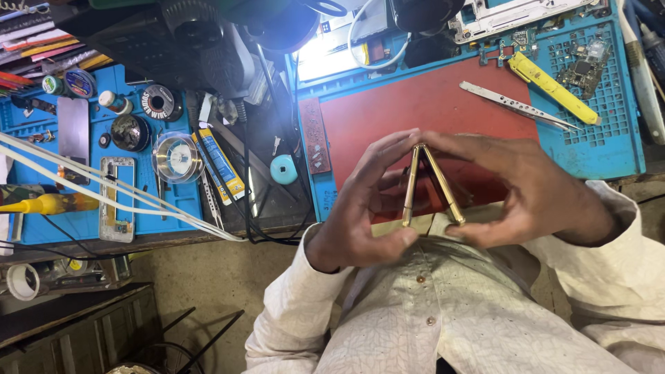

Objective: The person uses tweezers to adjust internal components of a gold foldable phone, then wipes both screens with a cloth after applying liquid from a yellow bottle. The person repeatedly folds and unfolds the device while cleaning.

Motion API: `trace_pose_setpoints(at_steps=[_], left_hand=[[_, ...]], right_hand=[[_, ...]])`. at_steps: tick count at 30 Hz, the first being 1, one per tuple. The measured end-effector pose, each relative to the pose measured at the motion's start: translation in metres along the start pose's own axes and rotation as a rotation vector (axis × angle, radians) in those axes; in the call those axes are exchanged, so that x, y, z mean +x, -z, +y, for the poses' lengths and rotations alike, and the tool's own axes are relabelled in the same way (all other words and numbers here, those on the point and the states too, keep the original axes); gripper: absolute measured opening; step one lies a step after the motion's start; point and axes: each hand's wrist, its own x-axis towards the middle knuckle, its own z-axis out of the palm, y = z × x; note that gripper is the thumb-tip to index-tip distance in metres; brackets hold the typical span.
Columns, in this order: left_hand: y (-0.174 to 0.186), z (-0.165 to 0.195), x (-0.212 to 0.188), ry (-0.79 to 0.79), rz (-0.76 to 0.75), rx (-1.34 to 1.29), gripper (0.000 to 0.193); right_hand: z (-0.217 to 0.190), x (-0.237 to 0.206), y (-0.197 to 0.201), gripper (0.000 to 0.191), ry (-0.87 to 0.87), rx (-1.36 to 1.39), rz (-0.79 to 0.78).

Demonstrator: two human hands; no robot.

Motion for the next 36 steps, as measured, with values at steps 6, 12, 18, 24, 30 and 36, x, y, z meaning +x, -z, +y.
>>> trace_pose_setpoints(at_steps=[6,12,18,24,30,36], left_hand=[[0.014,-0.002,0.003,0.351,0.009,-0.554,0.080],[0.021,-0.006,0.000,0.290,0.020,-0.749,0.085],[0.026,-0.013,-0.006,0.245,-0.070,-0.954,0.090],[0.032,-0.018,-0.014,0.275,-0.126,-0.962,0.089],[0.017,-0.022,-0.020,0.152,-0.016,-0.771,0.088],[-0.018,-0.017,-0.020,0.017,0.190,-0.467,0.080]], right_hand=[[0.002,-0.003,0.012,0.089,-0.372,0.708,-0.059],[-0.004,-0.009,0.007,0.085,-0.583,1.081,0.134],[-0.023,0.000,0.001,0.085,-0.617,1.289,0.352],[-0.003,0.004,-0.025,0.070,-0.408,1.488,0.334],[0.018,-0.019,-0.041,0.056,-0.676,0.310,0.444],[-0.023,-0.014,-0.066,0.047,-0.515,-0.086,0.502]])
